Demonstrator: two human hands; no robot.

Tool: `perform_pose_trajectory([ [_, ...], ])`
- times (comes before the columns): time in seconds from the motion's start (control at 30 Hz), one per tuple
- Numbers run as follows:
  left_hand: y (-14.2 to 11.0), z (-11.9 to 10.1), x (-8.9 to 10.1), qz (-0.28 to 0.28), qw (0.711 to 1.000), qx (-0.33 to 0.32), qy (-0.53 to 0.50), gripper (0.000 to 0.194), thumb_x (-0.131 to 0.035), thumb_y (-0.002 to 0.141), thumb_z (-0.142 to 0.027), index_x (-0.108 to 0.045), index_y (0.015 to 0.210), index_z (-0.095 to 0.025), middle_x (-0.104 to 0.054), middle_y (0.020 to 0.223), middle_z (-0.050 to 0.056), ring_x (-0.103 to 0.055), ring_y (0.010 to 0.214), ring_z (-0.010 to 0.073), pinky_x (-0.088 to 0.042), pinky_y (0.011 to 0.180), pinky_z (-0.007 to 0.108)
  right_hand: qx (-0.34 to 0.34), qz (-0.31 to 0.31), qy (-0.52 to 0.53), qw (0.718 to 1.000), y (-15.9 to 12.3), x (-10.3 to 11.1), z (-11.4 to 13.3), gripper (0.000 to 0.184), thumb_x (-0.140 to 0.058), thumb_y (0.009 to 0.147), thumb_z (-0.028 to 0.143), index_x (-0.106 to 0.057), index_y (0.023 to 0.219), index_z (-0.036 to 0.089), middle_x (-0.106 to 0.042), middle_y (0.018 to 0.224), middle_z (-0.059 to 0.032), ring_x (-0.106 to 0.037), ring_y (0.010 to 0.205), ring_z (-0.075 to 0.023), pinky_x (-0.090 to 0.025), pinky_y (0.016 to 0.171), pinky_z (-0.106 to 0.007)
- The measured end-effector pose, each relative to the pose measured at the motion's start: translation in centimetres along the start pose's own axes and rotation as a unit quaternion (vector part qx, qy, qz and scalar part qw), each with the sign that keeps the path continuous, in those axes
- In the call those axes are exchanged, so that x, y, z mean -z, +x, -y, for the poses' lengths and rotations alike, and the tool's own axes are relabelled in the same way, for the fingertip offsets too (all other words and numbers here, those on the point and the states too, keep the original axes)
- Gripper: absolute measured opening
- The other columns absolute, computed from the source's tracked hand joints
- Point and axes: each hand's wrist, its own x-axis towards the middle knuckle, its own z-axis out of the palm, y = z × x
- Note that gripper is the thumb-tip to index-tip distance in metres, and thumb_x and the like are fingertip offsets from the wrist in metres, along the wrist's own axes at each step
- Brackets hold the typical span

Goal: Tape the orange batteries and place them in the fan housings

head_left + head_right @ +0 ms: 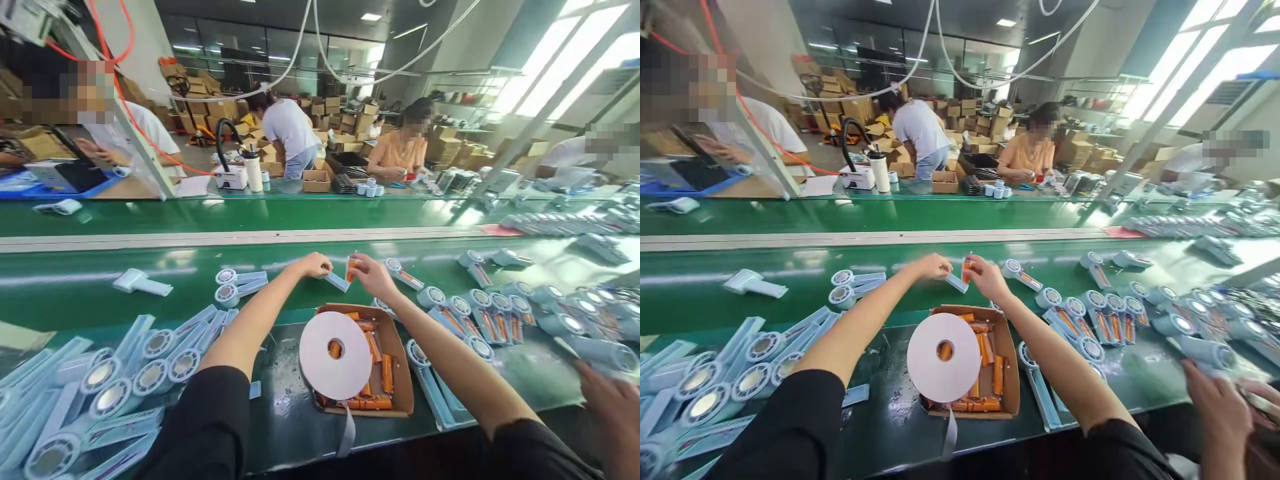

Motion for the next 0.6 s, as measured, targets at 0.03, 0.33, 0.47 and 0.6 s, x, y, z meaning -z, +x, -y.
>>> perform_pose_trajectory([
  [0.03, 0.8, -1.3, -0.9, -0.019, 0.999, 0.033, -0.014, 0.039, -0.068, 0.102, -0.043, -0.066, 0.132, -0.019, -0.066, 0.136, 0.01, -0.068, 0.116, 0.0265, -0.061, 0.097, 0.046, -0.005, 0.021, -0.018, 1.0, 0.7, -0.7, -0.3, 0.04, -0.061, 0.092, 0.027, -0.071, 0.13, 0.021, -0.085, 0.1, -0.0049, -0.08, 0.09, -0.0211, -0.063, 0.09, -0.036],
  [0.33, 3.6, -7.7, -5.3, -0.087, 0.972, 0.194, -0.099, 0.035, -0.065, 0.104, -0.04, -0.066, 0.135, -0.024, -0.062, 0.145, 0.012, -0.064, 0.125, 0.0261, -0.058, 0.106, 0.05, 0.006, 0.099, -0.13, 0.987, 1.0, -1.2, -1.8, 0.032, -0.062, 0.093, 0.02, -0.072, 0.123, 0.025, -0.084, 0.089, -0.0019, -0.076, 0.083, -0.0207, -0.056, 0.082, -0.03],
  [0.47, 3.0, -5.2, -4.1, -0.043, 0.984, 0.132, -0.116, 0.035, -0.066, 0.103, -0.042, -0.067, 0.132, -0.022, -0.065, 0.14, 0.01, -0.066, 0.12, 0.0263, -0.06, 0.101, 0.046, 0.015, 0.128, -0.162, 0.978, 0.6, -1.1, -0.4, 0.025, -0.062, 0.092, 0.02, -0.074, 0.113, 0.026, -0.084, 0.094, -0.0028, -0.076, 0.086, -0.0215, -0.055, 0.083, -0.03],
  [0.6, -1.0, 1.3, 0.7, 0.013, 0.99, 0.085, -0.108, 0.031, -0.066, 0.103, -0.041, -0.069, 0.126, -0.019, -0.069, 0.13, 0.01, -0.069, 0.111, 0.0222, -0.061, 0.097, 0.044, 0.056, 0.167, -0.155, 0.972, -1.1, -1.1, 0.1, 0.016, -0.06, 0.089, 0.022, -0.074, 0.095, 0.024, -0.084, 0.092, -0.0106, -0.077, 0.077, -0.0274, -0.053, 0.073, -0.035],
])
